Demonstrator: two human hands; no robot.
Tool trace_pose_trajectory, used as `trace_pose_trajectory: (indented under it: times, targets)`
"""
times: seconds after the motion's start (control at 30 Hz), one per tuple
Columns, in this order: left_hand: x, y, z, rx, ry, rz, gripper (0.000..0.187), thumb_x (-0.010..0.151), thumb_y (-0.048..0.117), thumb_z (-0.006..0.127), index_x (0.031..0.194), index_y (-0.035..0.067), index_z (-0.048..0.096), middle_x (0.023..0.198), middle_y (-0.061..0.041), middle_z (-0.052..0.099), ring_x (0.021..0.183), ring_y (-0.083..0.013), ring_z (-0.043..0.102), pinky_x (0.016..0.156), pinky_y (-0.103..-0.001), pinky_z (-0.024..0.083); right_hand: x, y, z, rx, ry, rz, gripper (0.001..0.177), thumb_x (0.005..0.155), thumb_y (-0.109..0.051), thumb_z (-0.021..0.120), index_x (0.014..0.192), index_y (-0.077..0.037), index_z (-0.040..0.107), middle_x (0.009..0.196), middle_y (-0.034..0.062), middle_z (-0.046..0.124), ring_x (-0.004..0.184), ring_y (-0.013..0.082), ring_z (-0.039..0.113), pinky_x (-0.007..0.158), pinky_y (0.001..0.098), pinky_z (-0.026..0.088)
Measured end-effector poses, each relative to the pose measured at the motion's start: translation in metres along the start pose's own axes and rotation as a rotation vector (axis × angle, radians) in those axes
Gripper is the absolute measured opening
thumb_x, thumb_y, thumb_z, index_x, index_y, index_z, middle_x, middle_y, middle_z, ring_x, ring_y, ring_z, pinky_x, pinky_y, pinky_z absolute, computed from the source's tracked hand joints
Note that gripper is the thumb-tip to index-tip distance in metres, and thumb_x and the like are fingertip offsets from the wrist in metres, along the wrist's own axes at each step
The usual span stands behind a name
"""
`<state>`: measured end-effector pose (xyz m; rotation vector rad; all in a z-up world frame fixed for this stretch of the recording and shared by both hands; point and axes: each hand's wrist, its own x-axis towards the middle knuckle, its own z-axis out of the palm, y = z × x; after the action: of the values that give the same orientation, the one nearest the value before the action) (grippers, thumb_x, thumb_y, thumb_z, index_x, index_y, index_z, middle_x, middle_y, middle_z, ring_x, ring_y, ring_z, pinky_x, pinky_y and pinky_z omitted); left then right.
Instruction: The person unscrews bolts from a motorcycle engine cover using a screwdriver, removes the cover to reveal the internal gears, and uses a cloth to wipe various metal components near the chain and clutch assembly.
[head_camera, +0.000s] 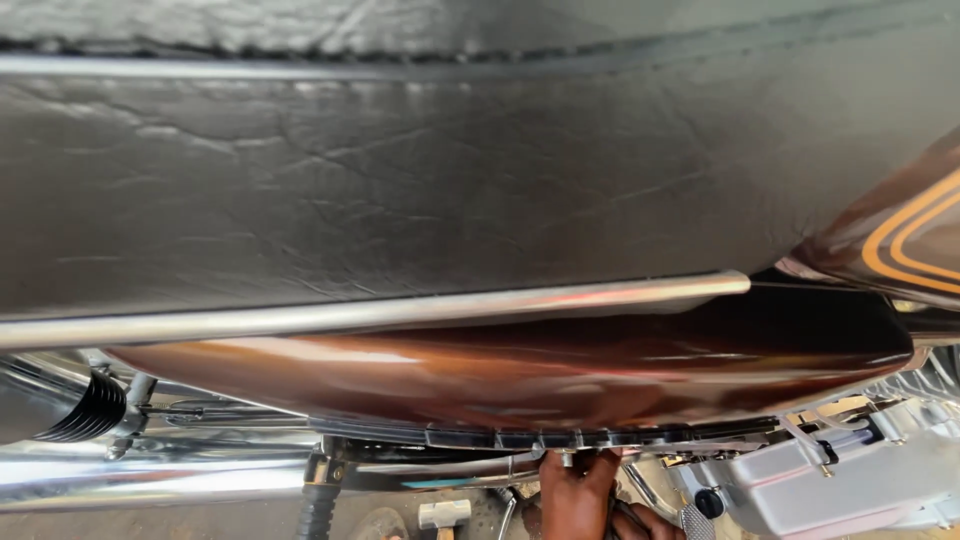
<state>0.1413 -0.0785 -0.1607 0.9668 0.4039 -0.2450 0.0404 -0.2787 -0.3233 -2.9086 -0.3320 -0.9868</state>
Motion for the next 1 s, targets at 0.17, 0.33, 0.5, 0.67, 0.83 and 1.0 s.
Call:
trace_pose_trajectory:
  times: [0.17,0.33,0.5,0.67,0.83,1.0]
  targets:
    - [-0.002,-0.004,-0.014,1.171,-0.128,0.993,0.023,0.097,0.018,0.072,0.120,0.015,0.074,0.090,-0.013,0.074,0.083,-0.0283,0.069,0.070,-0.043,0.052,0.024,-0.032,-0.016,0.049,0.086,0.116,0.023,0.071,-0.022,0.079,0.093,-0.016,0.074,0.091,0.0019,0.068,0.081,0.0205,0.063,0.074,0.0395,0.053]
    - [-0.015,0.036,0.002,1.191,-0.074,0.128,0.061,0.091,0.045,0.068,0.130,-0.002,0.063,0.090,-0.035,0.068,0.086,-0.0466,0.069,0.081,-0.052,0.056,0.070,-0.067,-0.059,0.094,-0.024,0.230,0.037,0.063,-0.018,0.079,0.099,-0.012,0.074,0.100,0.0062,0.069,0.090,0.0259,0.063,0.082,0.0419,0.054]
    - [-0.034,0.070,0.013,1.121,-0.023,0.209,0.071,0.084,0.040,0.067,0.144,0.005,0.053,0.092,-0.033,0.070,0.087,-0.0490,0.069,0.079,-0.054,0.056,0.085,-0.075,-0.077,0.154,-0.157,0.278,0.047,0.056,-0.019,0.074,0.102,-0.008,0.074,0.107,0.0123,0.066,0.095,0.0318,0.060,0.090,0.0488,0.051]
    - [-0.039,0.083,0.014,1.116,-0.028,0.268,0.089,0.082,0.045,0.073,0.158,0.017,0.036,0.099,-0.036,0.066,0.089,-0.0491,0.068,0.077,-0.053,0.056,0.098,-0.083,-0.087,0.239,-0.067,0.212,0.046,0.060,-0.021,0.072,0.104,-0.005,0.072,0.109,0.0123,0.065,0.096,0.0335,0.060,0.089,0.0485,0.051]
    - [-0.045,0.094,0.020,1.144,-0.037,0.175,0.092,0.081,0.046,0.071,0.160,0.020,0.031,0.099,-0.033,0.068,0.091,-0.0475,0.069,0.081,-0.053,0.056,0.109,-0.091,-0.098,0.292,-0.103,0.258,0.048,0.060,-0.019,0.070,0.105,-0.003,0.073,0.109,0.0141,0.066,0.096,0.0350,0.059,0.089,0.0486,0.051]
    - [-0.047,0.098,0.025,1.148,-0.038,0.132,0.091,0.083,0.047,0.069,0.160,0.021,0.031,0.097,-0.030,0.071,0.090,-0.0454,0.071,0.081,-0.052,0.056,0.107,-0.087,-0.093,0.294,-0.111,0.242,0.049,0.061,-0.019,0.072,0.106,0.000,0.072,0.108,0.0154,0.066,0.097,0.0352,0.059,0.089,0.0487,0.050]
